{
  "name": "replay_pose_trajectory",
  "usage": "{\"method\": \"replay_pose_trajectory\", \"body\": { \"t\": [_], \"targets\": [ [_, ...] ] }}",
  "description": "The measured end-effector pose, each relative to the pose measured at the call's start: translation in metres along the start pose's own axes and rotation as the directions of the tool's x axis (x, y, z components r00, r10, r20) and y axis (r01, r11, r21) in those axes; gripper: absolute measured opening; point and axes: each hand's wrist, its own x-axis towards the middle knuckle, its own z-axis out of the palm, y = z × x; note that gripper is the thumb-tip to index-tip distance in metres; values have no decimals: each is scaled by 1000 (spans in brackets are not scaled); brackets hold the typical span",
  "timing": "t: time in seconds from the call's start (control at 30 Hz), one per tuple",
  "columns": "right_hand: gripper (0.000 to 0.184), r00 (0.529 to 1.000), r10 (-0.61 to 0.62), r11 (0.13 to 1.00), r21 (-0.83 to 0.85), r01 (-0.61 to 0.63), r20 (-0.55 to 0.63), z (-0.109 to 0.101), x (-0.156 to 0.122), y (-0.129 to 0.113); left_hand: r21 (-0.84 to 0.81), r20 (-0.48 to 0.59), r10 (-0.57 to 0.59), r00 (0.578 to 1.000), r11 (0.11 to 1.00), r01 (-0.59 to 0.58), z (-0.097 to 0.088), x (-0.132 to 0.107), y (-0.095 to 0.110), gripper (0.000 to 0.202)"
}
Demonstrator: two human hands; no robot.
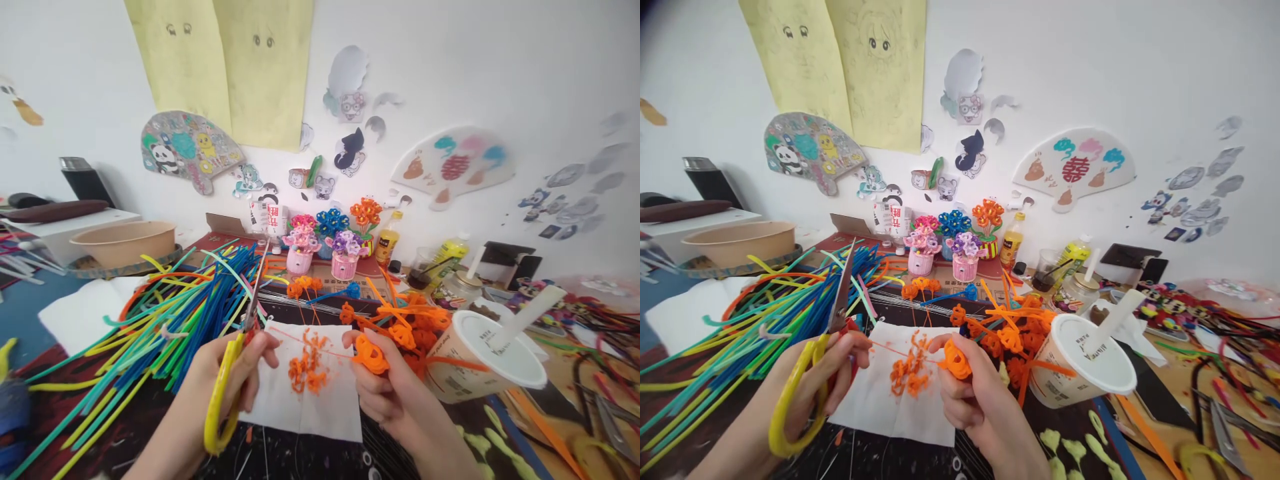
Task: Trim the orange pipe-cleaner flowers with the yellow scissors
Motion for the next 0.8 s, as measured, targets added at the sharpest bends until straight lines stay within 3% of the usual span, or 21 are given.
{"method": "replay_pose_trajectory", "body": {
  "t": [0.1,0.2,0.33,0.47,0.63,0.8],
  "targets": [
    [34,998,50,998,-32,-50,23,4,2,5,-101,71,-46,996,993,53,6,-3,-2,43],
    [36,999,51,995,-82,-49,19,9,3,9,-171,35,-65,997,983,70,8,-6,-3,37],
    [35,994,-98,961,-265,84,-42,14,0,6,-293,-3,-106,994,951,100,8,-6,-1,39],
    [40,974,-225,873,-440,210,19,12,-5,-2,-419,-13,-155,988,898,135,6,-5,-1,36],
    [35,955,-295,768,-589,252,24,9,-6,-7,-411,47,-248,968,878,245,4,-5,-7,38],
    [43,947,-322,756,-599,265,12,6,-7,-8,-395,157,-326,932,844,362,4,-3,-15,36]
  ]
}}
